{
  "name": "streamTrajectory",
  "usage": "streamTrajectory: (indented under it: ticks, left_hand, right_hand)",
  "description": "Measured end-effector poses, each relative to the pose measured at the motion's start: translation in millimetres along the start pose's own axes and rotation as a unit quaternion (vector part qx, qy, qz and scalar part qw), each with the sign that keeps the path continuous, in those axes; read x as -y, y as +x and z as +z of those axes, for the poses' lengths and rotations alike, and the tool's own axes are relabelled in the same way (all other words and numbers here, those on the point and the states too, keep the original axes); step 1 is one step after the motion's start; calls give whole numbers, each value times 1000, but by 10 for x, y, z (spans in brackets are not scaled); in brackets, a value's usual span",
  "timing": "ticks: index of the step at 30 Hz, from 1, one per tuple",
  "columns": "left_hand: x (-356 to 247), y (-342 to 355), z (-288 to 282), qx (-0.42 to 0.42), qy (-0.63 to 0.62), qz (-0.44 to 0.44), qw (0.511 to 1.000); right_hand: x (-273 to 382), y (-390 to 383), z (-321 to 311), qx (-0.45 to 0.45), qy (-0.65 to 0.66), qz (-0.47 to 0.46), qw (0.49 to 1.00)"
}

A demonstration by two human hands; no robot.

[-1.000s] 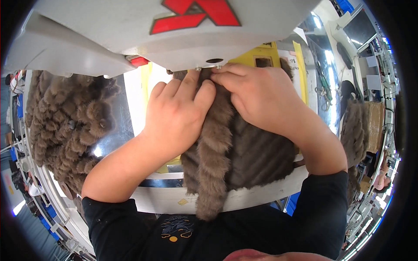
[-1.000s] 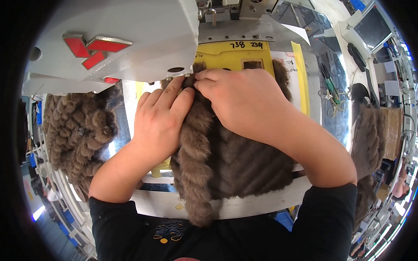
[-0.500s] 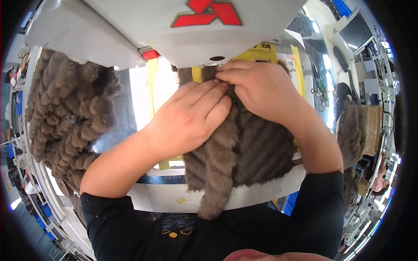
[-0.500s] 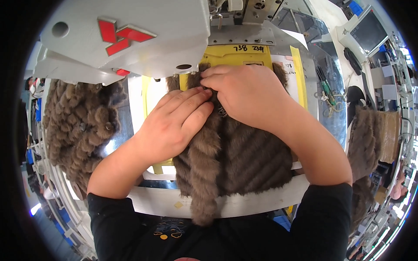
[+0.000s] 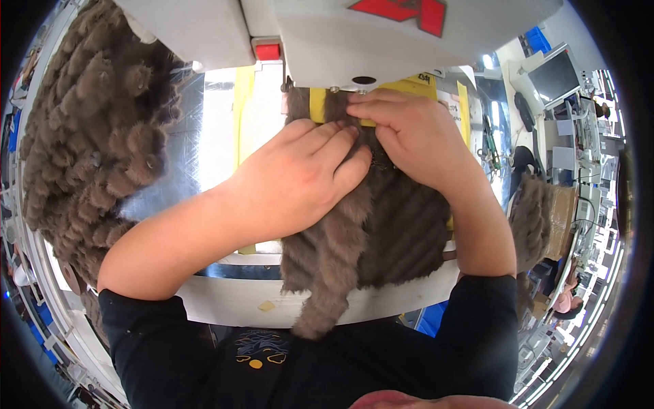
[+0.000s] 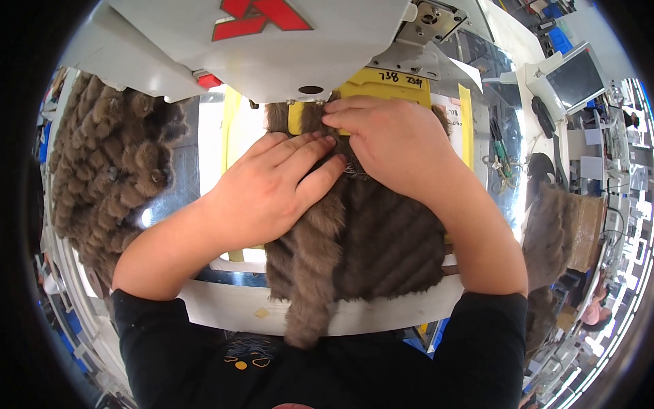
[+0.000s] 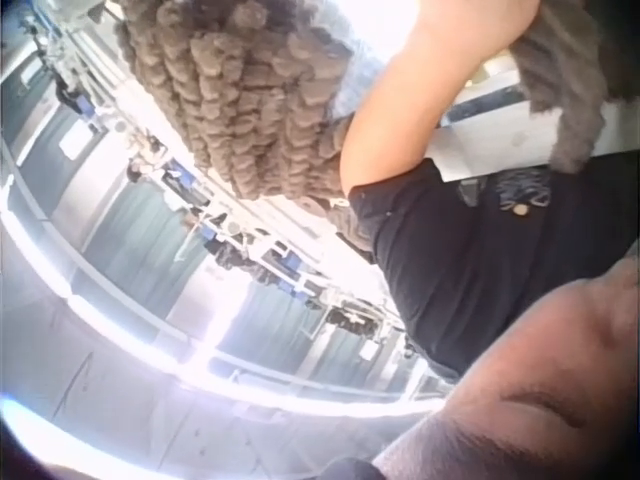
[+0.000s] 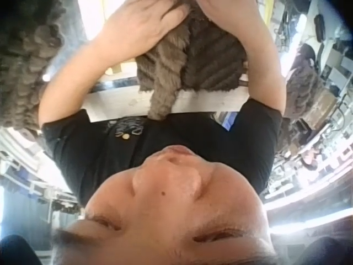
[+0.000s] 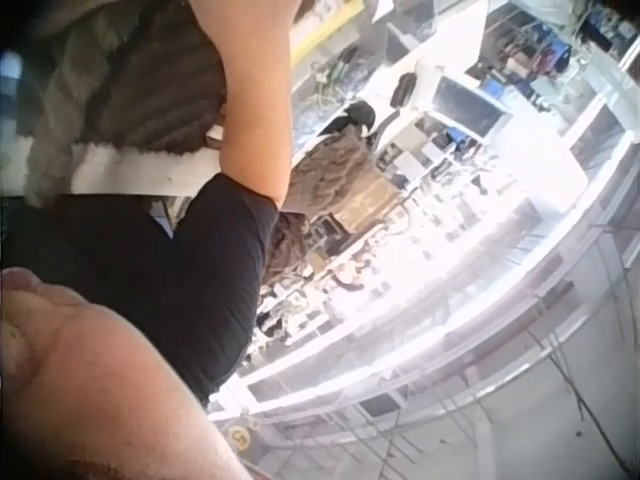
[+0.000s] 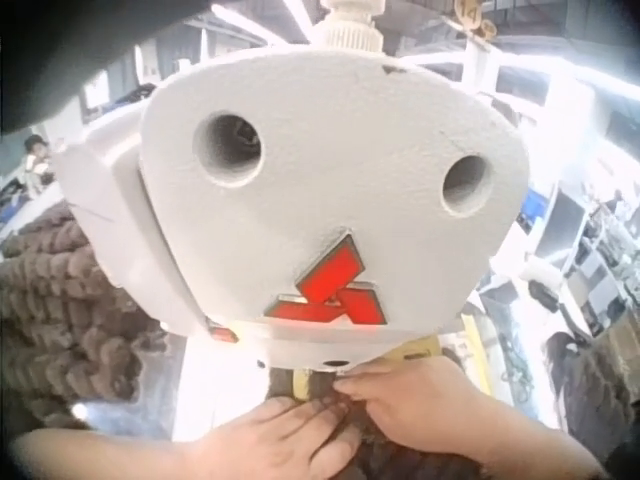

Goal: Sewing straps and components onto brown faux fur panels using an industrial sewing machine in a workshop.

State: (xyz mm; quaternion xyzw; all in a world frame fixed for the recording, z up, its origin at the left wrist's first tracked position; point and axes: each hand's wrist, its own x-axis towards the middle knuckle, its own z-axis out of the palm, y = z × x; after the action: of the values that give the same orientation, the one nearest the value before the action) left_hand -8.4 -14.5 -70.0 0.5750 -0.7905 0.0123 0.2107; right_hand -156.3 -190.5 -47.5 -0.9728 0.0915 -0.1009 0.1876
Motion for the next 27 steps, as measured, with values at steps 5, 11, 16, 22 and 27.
streamTrajectory:
  ticks: [5,11,16,22,27]
  left_hand:
    - [-4,-14,46,-15,48,8,999]
    - [-7,-27,41,-17,49,-2,999]
    - [33,-14,46,-14,36,-15,999]
    - [69,10,52,-13,31,-28,999]
    - [104,25,54,-8,21,-46,999]
  right_hand:
    - [-34,5,21,-4,14,-2,1000]
    - [-28,28,9,5,9,8,1000]
    - [-76,91,-8,15,25,34,999]
    - [-133,156,-18,12,18,42,999]
    - [-214,205,-12,-3,26,54,998]
